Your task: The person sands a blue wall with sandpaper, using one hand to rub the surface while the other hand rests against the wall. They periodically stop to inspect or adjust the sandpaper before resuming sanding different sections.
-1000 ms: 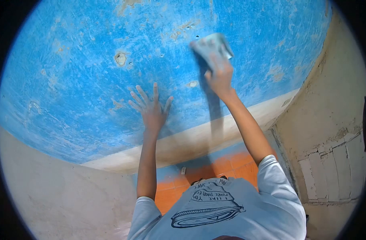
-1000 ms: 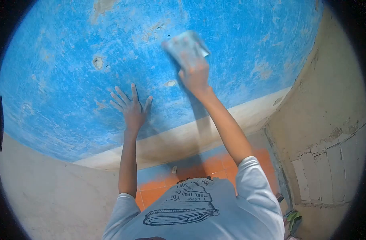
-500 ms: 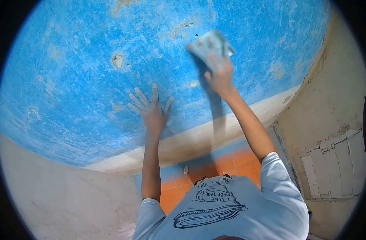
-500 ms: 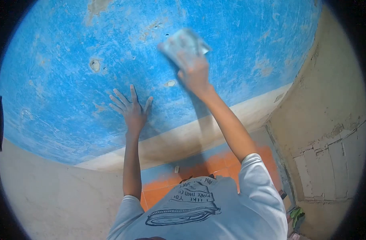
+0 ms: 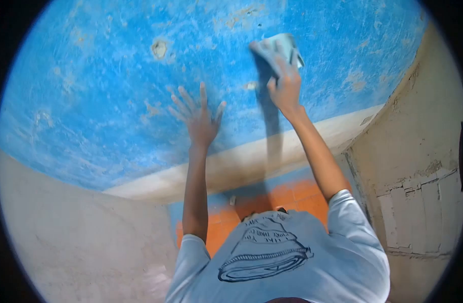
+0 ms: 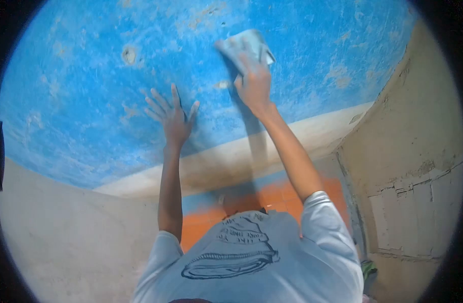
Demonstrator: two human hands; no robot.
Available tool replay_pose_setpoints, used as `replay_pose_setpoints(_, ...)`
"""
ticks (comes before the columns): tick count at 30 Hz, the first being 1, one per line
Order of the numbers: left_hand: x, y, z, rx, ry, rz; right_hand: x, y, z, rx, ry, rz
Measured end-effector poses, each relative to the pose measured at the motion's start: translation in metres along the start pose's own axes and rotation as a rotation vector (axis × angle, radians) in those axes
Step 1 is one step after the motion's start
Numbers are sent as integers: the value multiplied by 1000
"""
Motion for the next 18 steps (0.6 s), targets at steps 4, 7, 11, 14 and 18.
replay_pose_setpoints(4,38,-33,36,693,-199,-39,89,14,-26,-153,42,-349)
replay_pose_setpoints(7,118,-28,61,1352,-515,-216,145,-7,-65,-551,569,-470)
replay_pose_setpoints(11,191,-48,96,1948,-953,-408,206,-32,-80,-821,1010,-216)
replay_pose_setpoints(14,217,-82,93,1851,-1046,-482,242,-57,-85,-795,1083,-292)
replay_pose_setpoints(18,260,-110,79,1747,-1070,-441,283,-77,-100,-939,1230,-296)
Point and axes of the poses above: each hand's wrist, its own x-axis away from the middle knuckle, its own y-axis out of the palm, z = x × y, the point moved 2 cm from there along -x, towards the middle knuckle, and after that the axes turned 2 degrees about x, right-handed, at the moved point
